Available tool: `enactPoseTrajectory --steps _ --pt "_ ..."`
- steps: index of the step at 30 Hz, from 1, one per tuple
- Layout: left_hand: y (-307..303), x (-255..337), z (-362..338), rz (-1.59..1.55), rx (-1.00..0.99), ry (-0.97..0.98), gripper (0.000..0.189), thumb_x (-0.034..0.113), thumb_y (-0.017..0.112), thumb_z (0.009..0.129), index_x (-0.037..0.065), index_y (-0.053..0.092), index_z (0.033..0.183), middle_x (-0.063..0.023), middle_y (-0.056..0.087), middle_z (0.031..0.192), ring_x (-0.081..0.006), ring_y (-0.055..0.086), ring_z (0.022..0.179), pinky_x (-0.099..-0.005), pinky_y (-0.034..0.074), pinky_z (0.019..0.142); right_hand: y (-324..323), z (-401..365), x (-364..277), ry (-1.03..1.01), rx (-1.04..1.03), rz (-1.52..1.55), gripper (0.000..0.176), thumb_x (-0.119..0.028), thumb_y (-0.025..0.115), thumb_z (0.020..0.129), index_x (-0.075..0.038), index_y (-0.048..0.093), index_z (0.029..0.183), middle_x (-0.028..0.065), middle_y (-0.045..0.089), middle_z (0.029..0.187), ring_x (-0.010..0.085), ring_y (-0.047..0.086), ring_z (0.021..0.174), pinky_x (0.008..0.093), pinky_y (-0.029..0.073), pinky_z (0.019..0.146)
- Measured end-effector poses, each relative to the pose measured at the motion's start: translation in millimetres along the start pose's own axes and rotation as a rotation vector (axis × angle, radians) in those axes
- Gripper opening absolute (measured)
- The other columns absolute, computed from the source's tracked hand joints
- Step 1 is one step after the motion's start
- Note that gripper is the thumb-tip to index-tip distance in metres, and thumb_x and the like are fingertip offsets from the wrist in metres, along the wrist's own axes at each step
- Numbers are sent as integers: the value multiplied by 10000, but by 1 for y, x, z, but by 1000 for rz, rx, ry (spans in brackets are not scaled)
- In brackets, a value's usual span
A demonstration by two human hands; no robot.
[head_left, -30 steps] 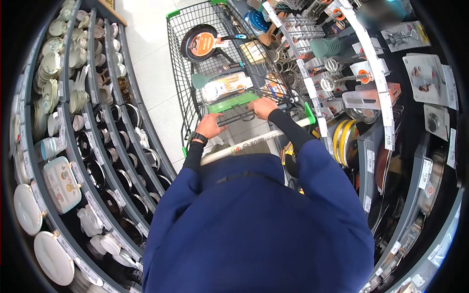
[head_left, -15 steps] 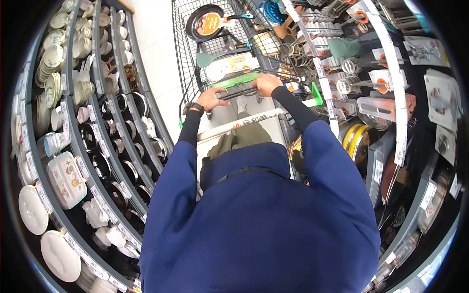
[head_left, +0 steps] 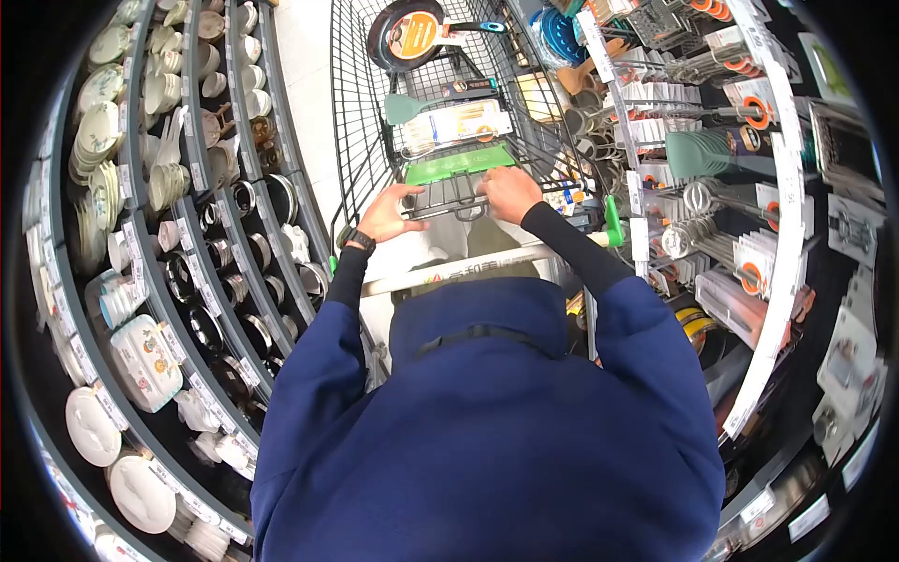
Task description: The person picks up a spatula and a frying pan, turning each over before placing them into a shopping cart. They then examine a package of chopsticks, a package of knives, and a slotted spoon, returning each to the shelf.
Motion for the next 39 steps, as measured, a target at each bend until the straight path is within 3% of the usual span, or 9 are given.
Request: enactPoseTrajectory --steps 7,9,12,17,22,27,31,35,39 --pt "-11 14 12 39 8 -52 733 367 868 628 107 612 1263 -138 566 1325 -324 490 1262 -427 381 1085 -12 17 51 -143 -393 622 789 -619 774 704 -85 611 1263 195 536 1281 366 470 1245 431 385 1061" --pt "-14 15 16 22 -12 -77 747 376 867 628 127 605 1282 -142 561 1338 -336 480 1272 -437 370 1092 -22 29 71 -164 -505 768 760 -591 731 787 -76 568 1320 189 545 1330 347 479 1273 410 382 1077" --pt "-14 9 20 44 -80 -97 838 444 857 648 161 537 1370 -163 493 1419 -366 416 1334 -489 316 1127 -8 51 100 122 -235 976 499 -412 672 901 -72 602 1260 137 633 1273 273 588 1201 379 445 1020" --pt "-29 8 39 -243 -159 -78 1018 508 837 678 92 377 1485 -212 382 1496 -357 327 1408 -470 256 1169 77 100 132 325 -187 960 378 -344 630 914 -57 635 1161 144 678 1177 297 626 1139 386 468 985" --pt "-28 6 86 -381 222 -258 533 305 714 881 23 562 1308 -184 602 1237 -291 571 1179 -383 435 1015 152 151 137 473 -92 1016 342 -245 616 916 -25 627 1177 127 681 1158 260 648 1068 355 489 936" --pt "-10 -12 142 -193 230 -236 440 298 656 914 13 581 1242 -202 623 1164 -362 591 1096 -415 476 948 205 197 159 1020 -108 1640 327 -197 617 930 -52 581 1221 31 647 1031 152 641 960 323 505 815" --pt "7 -12 173 -101 99 -169 421 283 639 928 31 578 1260 -202 629 1187 -365 600 1107 -420 480 938 254 214 174 1114 -50 1667 287 -175 602 921 -53 572 1179 14 623 955 161 641 920 323 506 784" --pt "11 -3 170 -117 -4 -139 430 281 632 923 23 565 1259 -206 625 1161 -398 572 1104 -452 459 950 264 224 164 1224 74 1827 409 -185 593 937 -23 488 1298 93 590 1134 255 602 1080 398 508 925" --pt "6 -6 163 -129 -100 -154 413 249 627 923 6 562 1252 -206 621 1160 -395 567 1105 -454 451 954 262 244 164 1215 70 2054 661 -239 607 942 -36 284 1482 239 292 1514 369 338 1399 460 356 1114"
Point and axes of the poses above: each hand's wrist, its own z-axis towards the middle knuckle, its own y-axis out of the palm, x = y × z, the point moved 1 cm from there along z, towards the middle knuckle
